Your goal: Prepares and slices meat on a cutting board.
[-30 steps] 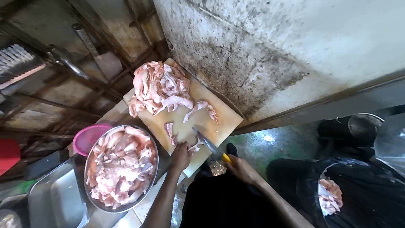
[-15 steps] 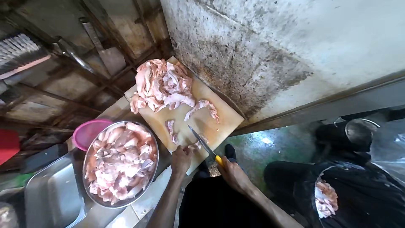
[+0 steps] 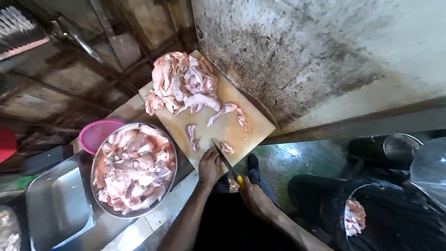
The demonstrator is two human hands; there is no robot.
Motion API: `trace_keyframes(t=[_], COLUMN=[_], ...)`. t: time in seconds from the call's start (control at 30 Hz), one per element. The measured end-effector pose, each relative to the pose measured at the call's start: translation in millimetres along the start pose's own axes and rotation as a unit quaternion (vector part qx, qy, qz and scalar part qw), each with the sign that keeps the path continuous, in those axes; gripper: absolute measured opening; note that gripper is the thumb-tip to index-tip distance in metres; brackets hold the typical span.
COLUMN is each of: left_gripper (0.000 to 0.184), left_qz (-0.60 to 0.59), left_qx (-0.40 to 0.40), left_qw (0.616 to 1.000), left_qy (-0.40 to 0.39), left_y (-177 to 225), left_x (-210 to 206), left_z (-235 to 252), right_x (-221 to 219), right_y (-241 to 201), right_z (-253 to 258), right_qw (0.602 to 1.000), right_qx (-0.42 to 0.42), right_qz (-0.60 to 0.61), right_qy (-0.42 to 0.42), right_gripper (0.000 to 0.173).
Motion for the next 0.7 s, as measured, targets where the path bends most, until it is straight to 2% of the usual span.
trace_keyframes(t=[0.2, 0.3, 0.37, 0.43, 0.6, 0.7], left_gripper=[0.012, 0.014, 0.011, 0.008, 0.013, 0.015], left_qz=[0.037, 0.048, 0.050, 0.041, 0.019, 0.006], left_qx=[0.021, 0.033, 0.016, 0.004, -0.032, -0.066], left_qw=[0.999, 0.998, 0.999, 0.999, 0.999, 0.998], left_qy=[0.000, -0.011, 0.013, 0.032, -0.013, -0.009], left_y=[5, 4, 4, 1, 0, -11], left_x=[2, 2, 2, 2, -6, -2], left_z=[0, 0, 0, -3, -21, -43], right_x=[14, -2, -14, -17, 20, 40], right_y=[-33, -4, 26, 37, -11, -14], right_z=[62, 44, 25, 21, 55, 72], right_qw=[0.997, 0.998, 0.998, 0.998, 0.998, 0.995], right_qx=[0.055, 0.052, 0.043, 0.043, 0.050, 0.094], right_qz=[0.044, 0.044, 0.039, 0.035, 0.024, 0.010], right_qy=[0.044, 0.017, -0.011, -0.016, 0.009, 0.022], right_gripper=[0.040, 0.044, 0.046, 0.045, 0.041, 0.040])
Point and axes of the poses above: each hand's wrist, its own z-axis towards the middle knuckle, its own x-axis out of the back of the hand, y = z × x, the point moved 6 cm from there along z, towards the middle knuckle, and after that the axes turned 14 degrees about -y, right-handed, at the moved point
